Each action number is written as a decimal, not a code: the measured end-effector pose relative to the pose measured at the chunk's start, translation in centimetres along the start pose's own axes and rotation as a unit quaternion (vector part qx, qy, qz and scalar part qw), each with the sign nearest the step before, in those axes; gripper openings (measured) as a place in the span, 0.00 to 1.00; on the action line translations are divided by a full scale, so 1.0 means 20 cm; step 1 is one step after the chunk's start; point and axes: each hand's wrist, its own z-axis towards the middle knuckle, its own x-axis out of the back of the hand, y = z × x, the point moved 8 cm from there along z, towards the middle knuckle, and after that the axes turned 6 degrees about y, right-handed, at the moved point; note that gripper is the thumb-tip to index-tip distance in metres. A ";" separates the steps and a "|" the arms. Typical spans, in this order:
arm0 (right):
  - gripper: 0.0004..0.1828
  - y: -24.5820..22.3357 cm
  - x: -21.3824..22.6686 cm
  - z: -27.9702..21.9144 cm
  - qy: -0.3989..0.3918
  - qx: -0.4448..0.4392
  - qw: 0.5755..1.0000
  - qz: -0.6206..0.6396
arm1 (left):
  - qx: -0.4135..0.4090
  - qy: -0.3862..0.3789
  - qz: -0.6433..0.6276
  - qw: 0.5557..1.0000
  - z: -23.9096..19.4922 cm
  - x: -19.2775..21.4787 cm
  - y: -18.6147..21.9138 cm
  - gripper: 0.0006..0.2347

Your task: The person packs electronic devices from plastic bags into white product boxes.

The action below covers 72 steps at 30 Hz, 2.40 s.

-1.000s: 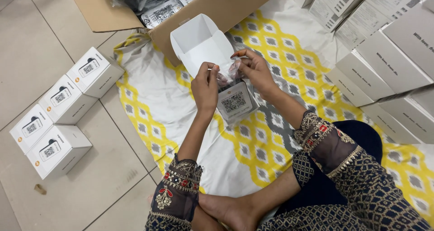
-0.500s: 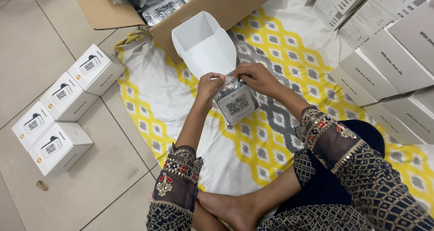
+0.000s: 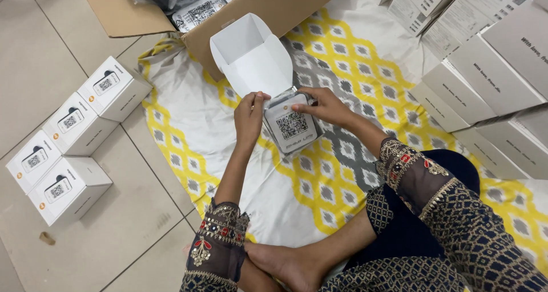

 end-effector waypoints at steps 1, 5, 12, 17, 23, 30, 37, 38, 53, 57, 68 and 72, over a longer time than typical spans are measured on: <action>0.24 0.01 0.01 0.02 0.013 0.010 0.999 0.035 | -0.027 -0.003 0.001 1.000 -0.04 0.04 0.16 0.11; 0.20 0.03 0.03 0.07 0.047 0.029 0.996 0.063 | -0.174 0.001 0.027 0.984 -0.11 0.05 0.29 0.12; 0.21 0.15 -0.03 0.12 0.061 -0.078 0.994 0.040 | -0.001 0.001 0.018 1.000 -0.02 -0.04 -0.10 0.16; 0.25 0.24 -0.06 0.16 0.103 -0.075 0.991 -0.047 | 0.032 0.021 0.002 0.999 0.05 -0.10 -0.36 0.18; 0.25 0.09 -0.11 0.05 0.141 -0.060 0.972 -0.179 | -0.011 0.042 0.033 0.999 0.05 -0.10 -0.40 0.16; 0.30 -0.05 -0.09 -0.08 0.176 0.046 0.919 -0.349 | -0.040 0.068 0.128 0.989 0.04 -0.11 -0.28 0.13; 0.61 -0.15 -0.19 -0.22 -0.009 0.127 0.942 -0.309 | -0.051 0.133 0.267 0.953 -0.07 -0.10 -0.07 0.07; 0.61 -0.12 -0.19 -0.21 -0.010 0.126 0.942 -0.309 | -0.050 0.133 0.267 0.953 -0.07 -0.11 -0.11 0.07; 0.52 0.07 -0.35 -0.13 0.051 0.192 0.886 -0.420 | -0.149 0.157 0.221 0.951 -0.27 -0.08 0.07 0.11; 0.51 0.04 -0.34 -0.14 0.090 0.218 0.856 -0.460 | -0.214 0.151 0.326 0.908 -0.28 -0.12 0.01 0.14; 0.48 -0.02 -0.28 -0.15 0.109 0.220 0.876 -0.414 | -0.236 0.118 0.322 0.909 -0.26 -0.10 -0.01 0.15; 0.47 0.03 -0.15 -0.04 0.114 0.112 0.961 -0.225 | 0.022 0.239 -0.024 0.971 -0.09 0.09 -0.41 0.14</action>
